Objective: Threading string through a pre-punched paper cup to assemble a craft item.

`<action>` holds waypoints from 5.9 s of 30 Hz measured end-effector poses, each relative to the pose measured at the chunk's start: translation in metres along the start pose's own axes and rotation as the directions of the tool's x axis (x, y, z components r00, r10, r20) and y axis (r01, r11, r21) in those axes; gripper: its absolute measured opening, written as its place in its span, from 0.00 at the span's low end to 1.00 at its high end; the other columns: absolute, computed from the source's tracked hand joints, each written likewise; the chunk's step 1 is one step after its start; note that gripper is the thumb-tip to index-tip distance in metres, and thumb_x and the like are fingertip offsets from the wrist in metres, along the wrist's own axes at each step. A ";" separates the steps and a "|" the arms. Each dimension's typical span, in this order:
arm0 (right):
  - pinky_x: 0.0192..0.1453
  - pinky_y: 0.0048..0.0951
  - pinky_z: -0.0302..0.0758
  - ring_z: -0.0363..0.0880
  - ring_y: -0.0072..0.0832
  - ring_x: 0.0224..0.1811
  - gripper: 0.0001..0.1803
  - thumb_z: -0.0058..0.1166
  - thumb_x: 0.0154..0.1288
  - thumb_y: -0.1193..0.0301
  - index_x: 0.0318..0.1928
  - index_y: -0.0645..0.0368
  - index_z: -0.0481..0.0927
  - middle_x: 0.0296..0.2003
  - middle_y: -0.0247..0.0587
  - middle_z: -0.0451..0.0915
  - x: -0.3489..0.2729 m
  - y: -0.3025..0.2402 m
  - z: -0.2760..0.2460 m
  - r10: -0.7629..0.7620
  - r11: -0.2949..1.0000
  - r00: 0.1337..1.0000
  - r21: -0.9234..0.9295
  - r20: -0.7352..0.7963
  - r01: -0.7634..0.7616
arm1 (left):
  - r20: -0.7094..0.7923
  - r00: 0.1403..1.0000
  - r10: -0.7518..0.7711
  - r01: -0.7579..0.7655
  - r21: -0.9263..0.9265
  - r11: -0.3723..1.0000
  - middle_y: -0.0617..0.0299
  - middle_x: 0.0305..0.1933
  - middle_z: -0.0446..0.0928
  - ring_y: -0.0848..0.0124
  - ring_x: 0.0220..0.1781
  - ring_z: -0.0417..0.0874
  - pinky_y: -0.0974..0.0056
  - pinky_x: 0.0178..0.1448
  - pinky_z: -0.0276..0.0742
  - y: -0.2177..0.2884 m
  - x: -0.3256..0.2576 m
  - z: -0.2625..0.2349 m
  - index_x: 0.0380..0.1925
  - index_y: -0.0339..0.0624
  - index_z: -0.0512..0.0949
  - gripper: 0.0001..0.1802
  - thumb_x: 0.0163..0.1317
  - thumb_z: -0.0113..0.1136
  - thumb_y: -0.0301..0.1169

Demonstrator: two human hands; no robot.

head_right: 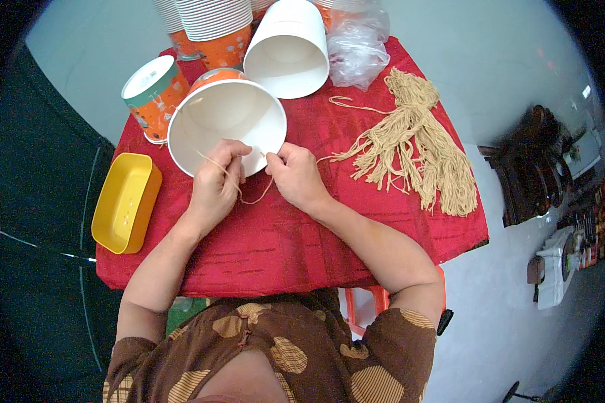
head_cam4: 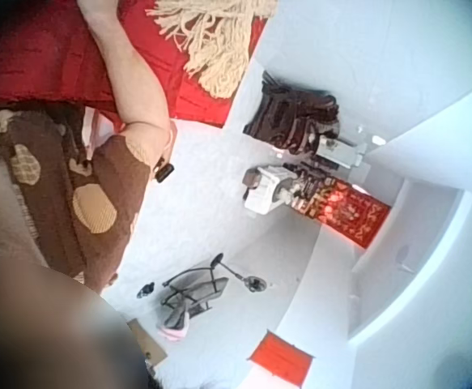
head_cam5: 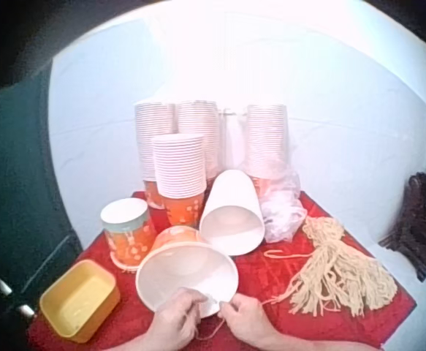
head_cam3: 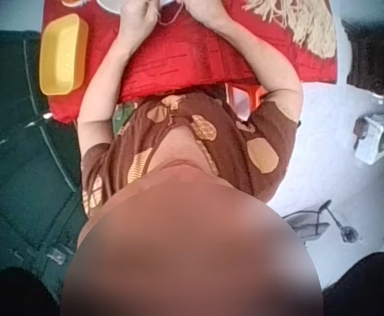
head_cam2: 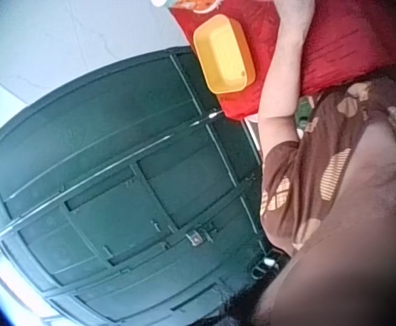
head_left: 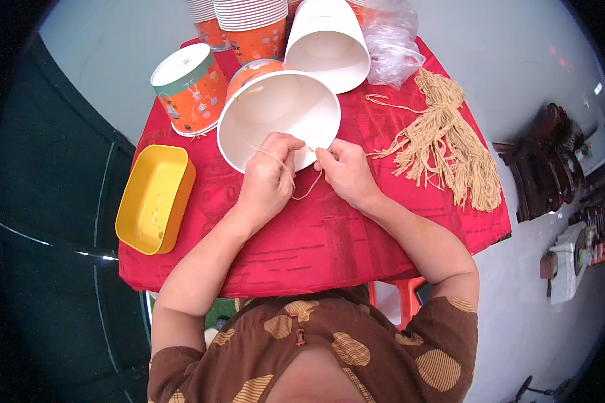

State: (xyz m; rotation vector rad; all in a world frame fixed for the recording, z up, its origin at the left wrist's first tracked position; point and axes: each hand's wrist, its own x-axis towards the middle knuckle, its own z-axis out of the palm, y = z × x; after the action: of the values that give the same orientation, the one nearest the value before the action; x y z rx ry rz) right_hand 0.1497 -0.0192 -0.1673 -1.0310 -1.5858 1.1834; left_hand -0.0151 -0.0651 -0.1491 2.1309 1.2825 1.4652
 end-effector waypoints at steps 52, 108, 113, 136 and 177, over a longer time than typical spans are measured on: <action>0.38 0.48 0.78 0.83 0.53 0.28 0.21 0.49 0.64 0.64 0.25 0.71 0.83 0.22 0.64 0.79 0.003 -0.013 -0.017 0.173 0.883 0.953 -0.469 0.250 -0.037 | 0.210 0.906 -0.367 0.399 -0.140 0.906 0.58 0.32 0.78 0.72 0.30 0.76 0.65 0.36 0.73 -0.014 -0.008 0.004 0.24 0.32 0.75 0.06 0.59 0.54 0.23; 0.26 0.35 0.75 0.82 0.33 0.22 0.09 0.52 0.63 0.78 0.43 0.65 0.80 0.21 0.49 0.80 -0.004 -0.003 -0.009 -0.285 0.804 0.921 -0.457 0.266 0.380 | 0.317 0.835 -0.451 0.503 -0.104 0.858 0.64 0.26 0.77 0.79 0.23 0.75 0.72 0.23 0.72 -0.010 -0.006 0.004 0.31 0.36 0.76 0.05 0.67 0.57 0.25; 0.26 0.34 0.75 0.82 0.33 0.22 0.07 0.53 0.62 0.77 0.41 0.64 0.80 0.22 0.51 0.79 -0.002 0.003 -0.009 -0.253 0.823 0.923 -0.438 0.290 0.363 | 0.330 0.831 -0.448 0.505 -0.111 0.856 0.64 0.25 0.77 0.80 0.22 0.75 0.72 0.22 0.71 -0.006 -0.004 0.002 0.31 0.36 0.75 0.05 0.67 0.57 0.25; 0.32 0.45 0.76 0.83 0.46 0.26 0.07 0.45 0.69 0.74 0.35 0.64 0.73 0.21 0.48 0.80 -0.002 -0.009 -0.014 -0.156 0.887 0.892 -0.338 0.423 0.316 | 0.457 0.687 -0.564 0.724 -0.373 0.580 0.58 0.28 0.75 0.76 0.23 0.76 0.72 0.22 0.73 -0.014 0.005 -0.008 0.34 0.32 0.73 0.02 0.65 0.56 0.19; 0.24 0.37 0.73 0.78 0.40 0.19 0.10 0.59 0.58 0.71 0.22 0.59 0.78 0.19 0.47 0.78 -0.031 -0.029 0.001 -0.423 0.808 0.649 -0.063 0.632 0.586 | 0.443 0.712 -0.545 0.700 -0.383 0.603 0.64 0.26 0.73 0.78 0.22 0.73 0.72 0.21 0.68 -0.014 0.002 -0.005 0.33 0.35 0.74 0.06 0.54 0.54 0.18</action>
State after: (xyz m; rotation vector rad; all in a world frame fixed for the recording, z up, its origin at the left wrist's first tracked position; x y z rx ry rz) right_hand 0.1537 -0.0548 -0.1446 -0.2787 -2.3899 0.9385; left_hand -0.0269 -0.0565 -0.1544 1.2506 1.1631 0.9852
